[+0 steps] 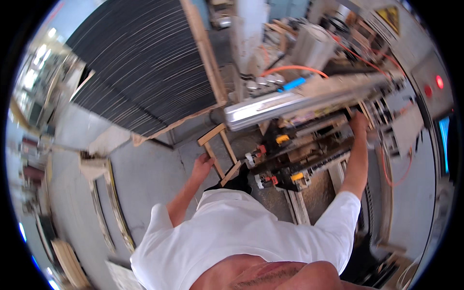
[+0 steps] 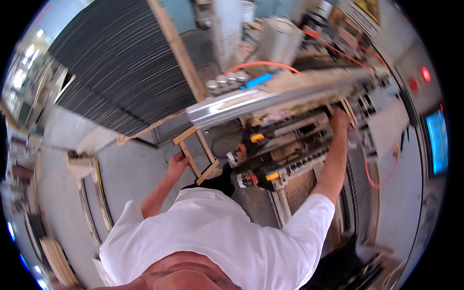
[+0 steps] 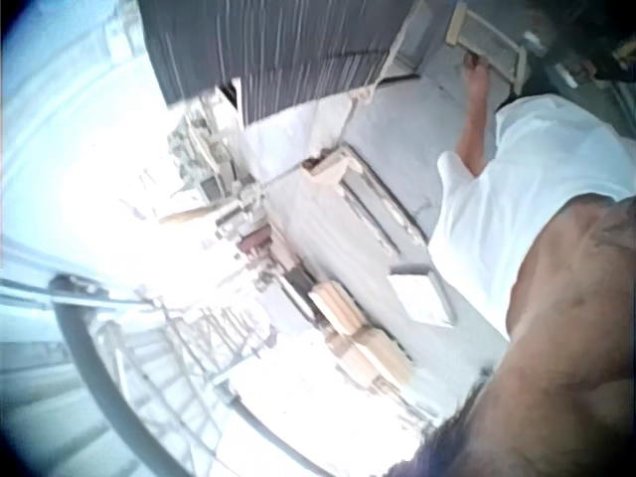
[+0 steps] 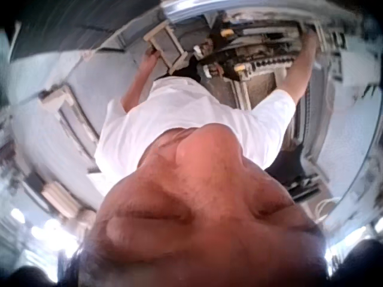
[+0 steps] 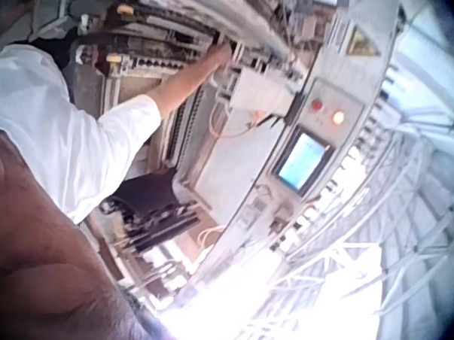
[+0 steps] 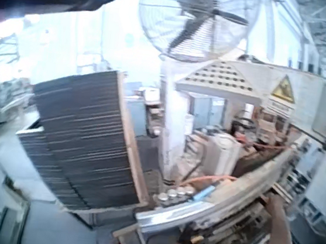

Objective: The person repeatedly picks up small wooden frames from a stack, places them into a machine, and then removes them to place them back onto the stack. This cycle is performed continuously throughout the clip.

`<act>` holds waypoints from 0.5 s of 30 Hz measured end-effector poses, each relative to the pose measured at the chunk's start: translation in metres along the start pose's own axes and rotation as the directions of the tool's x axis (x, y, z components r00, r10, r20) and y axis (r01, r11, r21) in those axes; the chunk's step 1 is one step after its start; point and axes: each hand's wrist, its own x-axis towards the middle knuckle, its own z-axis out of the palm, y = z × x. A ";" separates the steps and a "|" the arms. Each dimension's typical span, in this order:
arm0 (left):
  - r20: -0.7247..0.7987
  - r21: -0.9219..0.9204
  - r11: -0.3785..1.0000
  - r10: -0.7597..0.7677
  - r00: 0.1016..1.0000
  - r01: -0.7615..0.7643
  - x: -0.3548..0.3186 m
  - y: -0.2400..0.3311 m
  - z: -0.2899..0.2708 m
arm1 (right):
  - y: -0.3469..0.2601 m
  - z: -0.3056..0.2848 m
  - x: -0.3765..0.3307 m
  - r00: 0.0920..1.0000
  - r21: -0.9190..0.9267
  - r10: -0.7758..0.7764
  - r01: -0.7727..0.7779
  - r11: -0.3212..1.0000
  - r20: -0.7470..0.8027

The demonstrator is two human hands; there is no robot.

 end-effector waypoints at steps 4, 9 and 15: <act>-0.064 0.252 0.946 0.224 0.972 -0.202 -0.025 0.070 -0.032 | 0.009 0.001 -0.003 1.000 -0.018 0.000 0.000 1.000 0.001; -0.164 0.046 0.917 0.398 0.903 -0.396 -0.069 0.139 -0.121 | -0.018 -0.024 -0.013 0.992 -0.110 0.096 -0.086 0.990 0.081; -0.593 0.017 0.790 0.501 0.630 -0.613 -0.119 0.266 -0.259 | -0.031 -0.073 -0.037 0.966 0.153 0.188 -0.162 0.975 -0.175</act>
